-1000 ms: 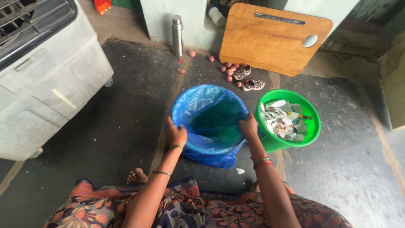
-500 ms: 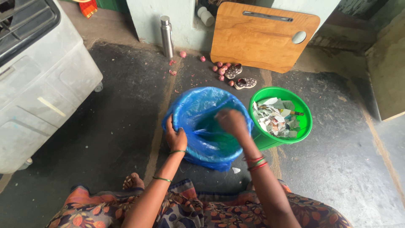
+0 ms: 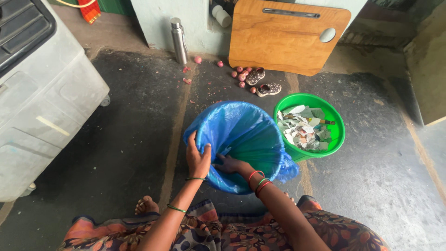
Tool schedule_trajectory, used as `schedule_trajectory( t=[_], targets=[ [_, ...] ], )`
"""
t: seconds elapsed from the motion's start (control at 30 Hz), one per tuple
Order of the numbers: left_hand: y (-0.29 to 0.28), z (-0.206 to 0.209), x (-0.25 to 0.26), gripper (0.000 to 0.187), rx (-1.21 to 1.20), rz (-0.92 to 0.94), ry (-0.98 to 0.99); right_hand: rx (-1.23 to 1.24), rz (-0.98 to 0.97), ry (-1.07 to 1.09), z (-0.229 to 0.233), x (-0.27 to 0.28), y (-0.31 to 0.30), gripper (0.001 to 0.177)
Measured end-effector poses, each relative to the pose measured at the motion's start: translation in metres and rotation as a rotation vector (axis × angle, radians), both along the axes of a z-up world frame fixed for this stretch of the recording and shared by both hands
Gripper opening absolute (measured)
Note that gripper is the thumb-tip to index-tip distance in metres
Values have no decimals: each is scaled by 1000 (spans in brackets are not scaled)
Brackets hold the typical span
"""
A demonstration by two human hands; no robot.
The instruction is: The person lines a green plastic bin with a blue plastic bag. They open the bag, place it over the bin, and repeatedly adjust and tuck the edges inside to fit the bag properly.
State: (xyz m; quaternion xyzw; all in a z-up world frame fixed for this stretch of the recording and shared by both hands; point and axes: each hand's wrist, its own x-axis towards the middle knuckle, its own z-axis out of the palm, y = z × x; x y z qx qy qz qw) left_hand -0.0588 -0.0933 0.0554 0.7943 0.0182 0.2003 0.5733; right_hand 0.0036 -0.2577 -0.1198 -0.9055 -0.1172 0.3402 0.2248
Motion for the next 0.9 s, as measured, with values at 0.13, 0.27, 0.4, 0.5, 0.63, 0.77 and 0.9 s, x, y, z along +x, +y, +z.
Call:
schedule_trajectory(
  t=[0.13,0.27,0.4,0.5,0.63,0.77,0.9],
  targets=[
    [-1,-7,-2,58,-15,3,-23,75,72,65,-13,-1,-2,96],
    [-2,-19,0,55,82,32,11,-17,133,124,-17,-4,-11,92],
    [-2,-30,2,51,127,48,10,46,198,-2,-12,-2,-14,70],
    [-1,-33,2,53,132,71,-43,94,274,-214,-5,10,-15,57],
    [-3,-31,0,51,123,52,8,123,55,-294,12,39,-39,38],
    [-7,-27,-4,50,151,23,-30,270,-252,-679,32,59,-80,43],
    [-11,-25,-4,50,176,3,-32,362,-394,-671,46,56,-97,51]
  ],
)
